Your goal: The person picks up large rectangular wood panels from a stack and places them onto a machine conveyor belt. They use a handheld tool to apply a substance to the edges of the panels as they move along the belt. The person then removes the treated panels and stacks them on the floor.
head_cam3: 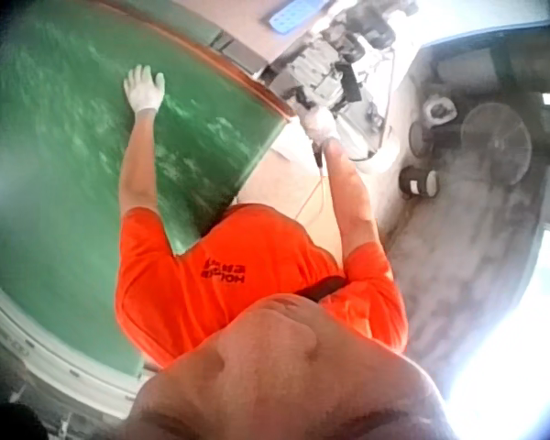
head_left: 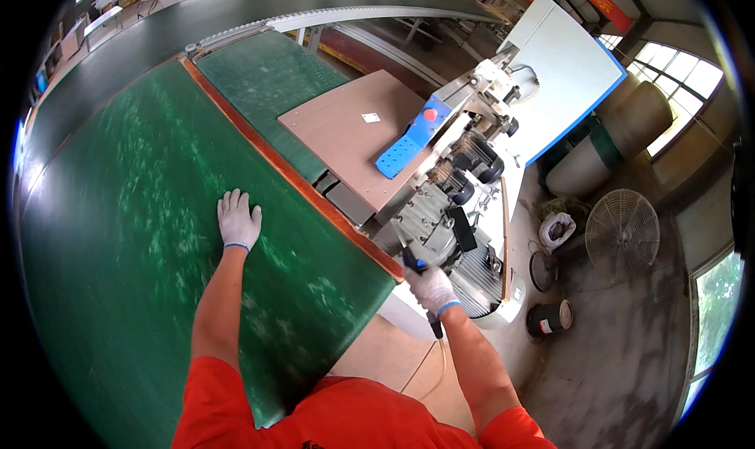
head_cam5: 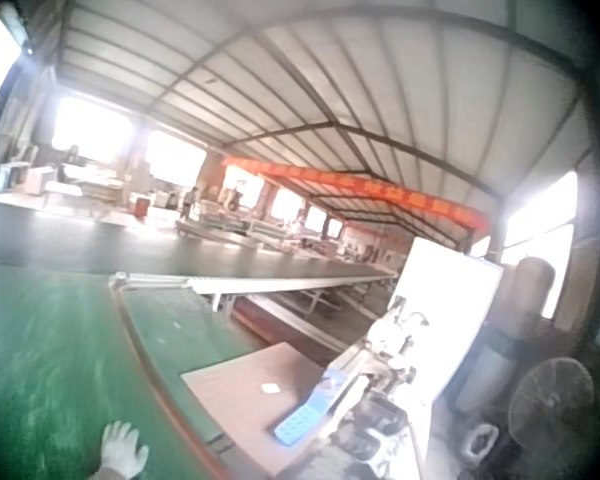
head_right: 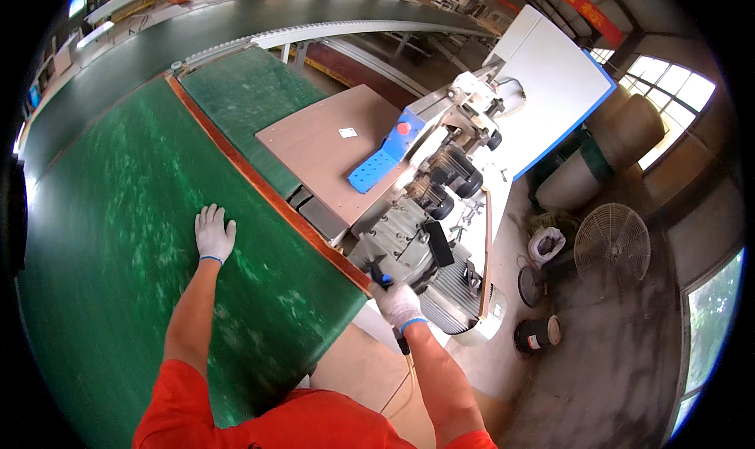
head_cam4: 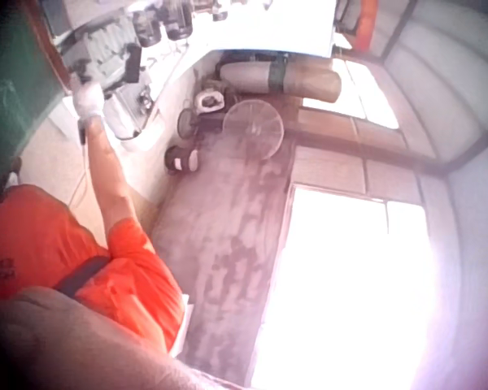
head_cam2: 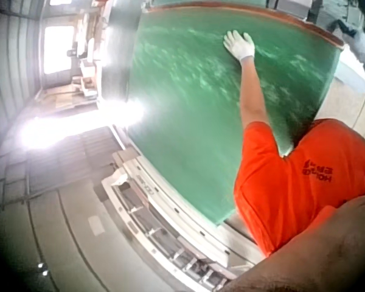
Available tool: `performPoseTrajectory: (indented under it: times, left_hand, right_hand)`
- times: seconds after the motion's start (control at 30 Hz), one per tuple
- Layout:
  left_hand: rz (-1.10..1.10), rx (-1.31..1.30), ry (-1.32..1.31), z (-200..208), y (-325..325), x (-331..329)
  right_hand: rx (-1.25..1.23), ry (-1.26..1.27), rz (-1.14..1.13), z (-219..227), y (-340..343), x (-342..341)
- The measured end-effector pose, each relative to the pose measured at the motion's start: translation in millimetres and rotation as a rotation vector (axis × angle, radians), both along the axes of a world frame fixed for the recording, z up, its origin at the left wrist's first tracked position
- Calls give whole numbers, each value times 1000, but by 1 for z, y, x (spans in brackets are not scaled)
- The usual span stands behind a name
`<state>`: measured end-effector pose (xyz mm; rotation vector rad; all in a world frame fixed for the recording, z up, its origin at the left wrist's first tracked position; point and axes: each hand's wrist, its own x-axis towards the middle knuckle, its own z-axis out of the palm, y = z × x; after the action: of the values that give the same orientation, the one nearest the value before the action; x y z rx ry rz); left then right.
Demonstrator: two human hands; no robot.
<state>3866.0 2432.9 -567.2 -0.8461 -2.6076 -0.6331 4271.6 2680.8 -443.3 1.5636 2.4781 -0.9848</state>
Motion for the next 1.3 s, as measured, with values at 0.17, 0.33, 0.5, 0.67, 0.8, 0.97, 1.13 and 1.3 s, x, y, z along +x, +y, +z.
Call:
performPoseTrajectory:
  times: [0.17,0.33,0.5,0.67,0.8,0.97,1.13,1.3]
  left_hand:
    - [99,16,-84,2,3,-40]
    - [102,199,-210,6,34,-100]
    - [69,421,-308,11,63,-152]
    - [33,139,-61,9,61,-176]
    - [-15,-50,-87,27,62,-172]
    - [25,-10,-10,19,77,-172]
    - [104,-25,21,25,74,-153]
    - [215,-27,23,24,-4,-134]
  right_hand:
    - [-31,38,-64,38,-3,-52]
    - [-125,10,297,47,-43,-115]
    - [4,-96,471,69,-80,-216]
    - [92,-140,534,66,-95,-294]
    - [199,-174,460,59,-61,-322]
    - [289,-209,305,66,-4,-312]
    - [385,-212,137,59,59,-212]
    - [310,-240,111,88,-7,-79]
